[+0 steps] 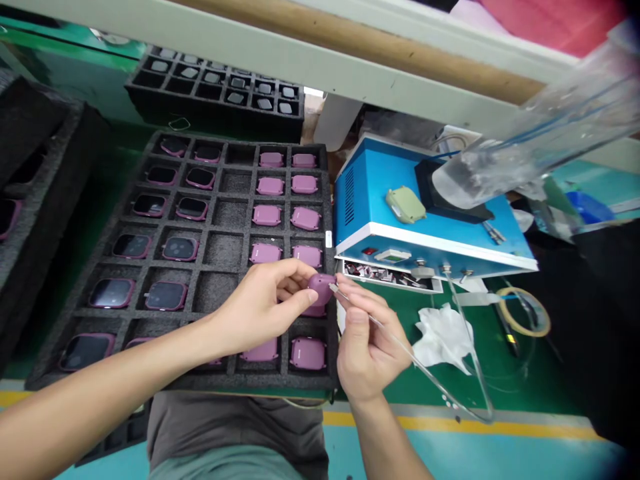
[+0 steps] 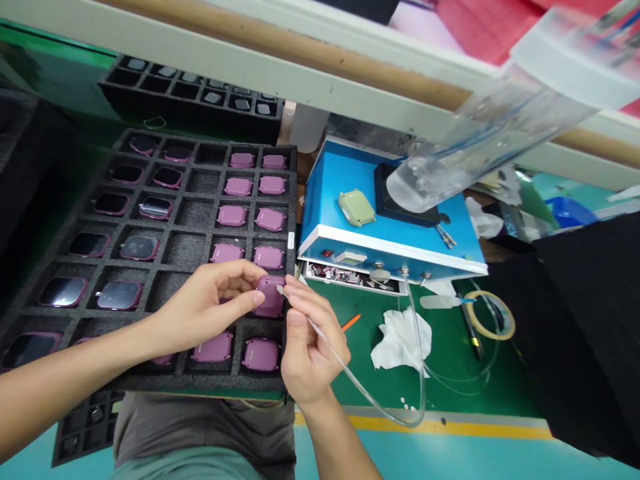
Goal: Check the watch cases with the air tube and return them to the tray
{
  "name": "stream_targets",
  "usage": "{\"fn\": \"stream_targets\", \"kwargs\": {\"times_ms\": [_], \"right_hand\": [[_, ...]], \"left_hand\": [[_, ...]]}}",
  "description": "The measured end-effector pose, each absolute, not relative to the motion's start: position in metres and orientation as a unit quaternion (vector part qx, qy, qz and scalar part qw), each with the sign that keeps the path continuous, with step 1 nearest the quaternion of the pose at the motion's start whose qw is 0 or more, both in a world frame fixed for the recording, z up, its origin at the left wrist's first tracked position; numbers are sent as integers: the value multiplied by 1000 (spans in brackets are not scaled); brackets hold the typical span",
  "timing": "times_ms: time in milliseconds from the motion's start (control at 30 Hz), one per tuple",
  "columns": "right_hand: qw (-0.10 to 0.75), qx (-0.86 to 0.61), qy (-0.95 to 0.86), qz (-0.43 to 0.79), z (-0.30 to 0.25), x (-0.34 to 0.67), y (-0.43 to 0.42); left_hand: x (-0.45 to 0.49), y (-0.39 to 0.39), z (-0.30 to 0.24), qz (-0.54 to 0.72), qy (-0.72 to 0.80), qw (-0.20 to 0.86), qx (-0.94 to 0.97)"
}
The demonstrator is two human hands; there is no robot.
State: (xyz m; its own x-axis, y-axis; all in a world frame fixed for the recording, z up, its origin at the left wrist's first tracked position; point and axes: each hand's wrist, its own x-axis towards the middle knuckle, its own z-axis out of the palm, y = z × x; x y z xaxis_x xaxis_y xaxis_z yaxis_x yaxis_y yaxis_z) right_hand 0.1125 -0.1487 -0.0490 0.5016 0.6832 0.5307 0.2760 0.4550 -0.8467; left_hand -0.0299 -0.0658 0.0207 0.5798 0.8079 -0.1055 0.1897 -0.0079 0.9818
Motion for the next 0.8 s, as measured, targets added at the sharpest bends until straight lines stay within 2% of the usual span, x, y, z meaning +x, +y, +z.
{"fn": "stream_targets", "kwargs": {"times_ms": [800], "right_hand": [[704, -503, -481, 142, -49, 113, -149]], "left_hand": [[-33, -65, 22, 264, 363, 542, 711]]}}
